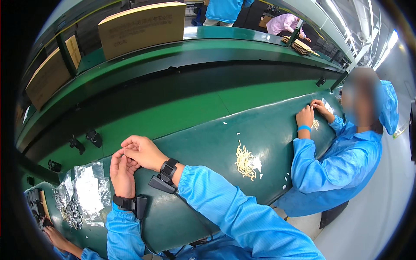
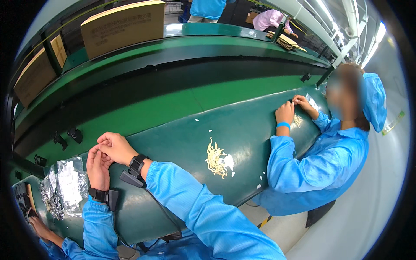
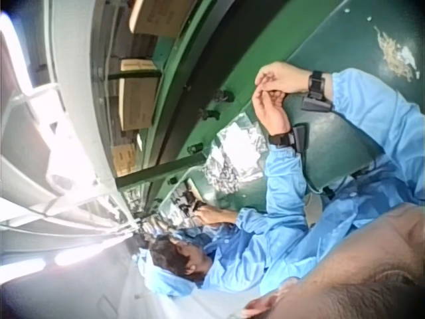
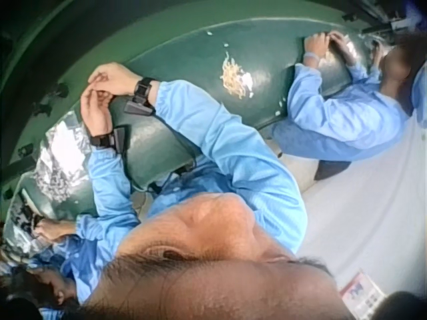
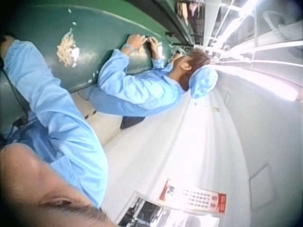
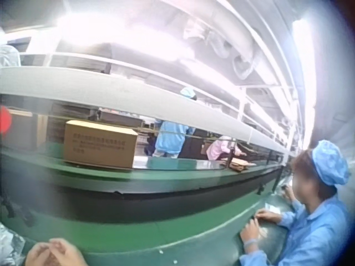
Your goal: The recorder is assembling small electronic components on a factory production line.
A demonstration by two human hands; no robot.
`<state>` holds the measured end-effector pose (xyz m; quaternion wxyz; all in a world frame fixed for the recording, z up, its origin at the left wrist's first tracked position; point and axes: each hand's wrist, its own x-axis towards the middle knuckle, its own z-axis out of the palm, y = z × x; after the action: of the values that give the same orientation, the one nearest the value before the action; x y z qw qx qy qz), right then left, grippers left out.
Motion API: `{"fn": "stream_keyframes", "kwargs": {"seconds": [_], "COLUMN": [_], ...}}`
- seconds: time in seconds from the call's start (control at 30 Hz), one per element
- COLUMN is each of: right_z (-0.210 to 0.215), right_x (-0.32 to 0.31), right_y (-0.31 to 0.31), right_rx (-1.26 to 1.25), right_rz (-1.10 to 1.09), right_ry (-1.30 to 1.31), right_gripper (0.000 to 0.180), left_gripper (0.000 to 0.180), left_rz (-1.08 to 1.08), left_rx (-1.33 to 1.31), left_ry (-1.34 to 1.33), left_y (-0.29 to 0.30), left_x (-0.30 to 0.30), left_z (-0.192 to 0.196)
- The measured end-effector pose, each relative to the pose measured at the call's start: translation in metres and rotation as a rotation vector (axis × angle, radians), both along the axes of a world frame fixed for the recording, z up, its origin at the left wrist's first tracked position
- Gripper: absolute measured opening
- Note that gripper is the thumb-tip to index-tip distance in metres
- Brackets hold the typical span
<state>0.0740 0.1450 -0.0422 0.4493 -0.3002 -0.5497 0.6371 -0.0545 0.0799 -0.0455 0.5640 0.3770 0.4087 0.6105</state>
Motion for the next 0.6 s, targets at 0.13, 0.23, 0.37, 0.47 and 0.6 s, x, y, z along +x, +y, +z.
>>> {"fn": "stream_keyframes", "kwargs": {"seconds": [0.13,0.23,0.37,0.47,0.6], "right_z": [0.005,0.007,0.002,0.004,0.002], "right_x": [0.004,0.008,0.007,0.008,-0.007], "right_y": [-0.003,-0.004,-0.003,-0.003,-0.002], "right_rx": [-0.084,-0.064,0.02,0.008,0.065], "right_rz": [0.038,0.018,-0.022,-0.029,-0.006], "right_ry": [0.038,0.025,-0.045,-0.068,-0.048], "right_gripper": [0.026,0.026,0.025,0.024,0.023], "left_gripper": [0.023,0.024,0.023,0.023,0.023], "left_rz": [0.008,-0.003,-0.011,0.001,0.038], "left_rx": [0.005,0.006,0.001,-0.006,0.003], "left_ry": [0.002,0.001,0.007,0.009,0.018], "left_y": [-0.001,0.002,0.002,0.001,-0.001], "left_x": [0.003,0.006,0.007,0.009,0.001], "left_z": [0.006,0.006,0.003,0.004,0.013]}}
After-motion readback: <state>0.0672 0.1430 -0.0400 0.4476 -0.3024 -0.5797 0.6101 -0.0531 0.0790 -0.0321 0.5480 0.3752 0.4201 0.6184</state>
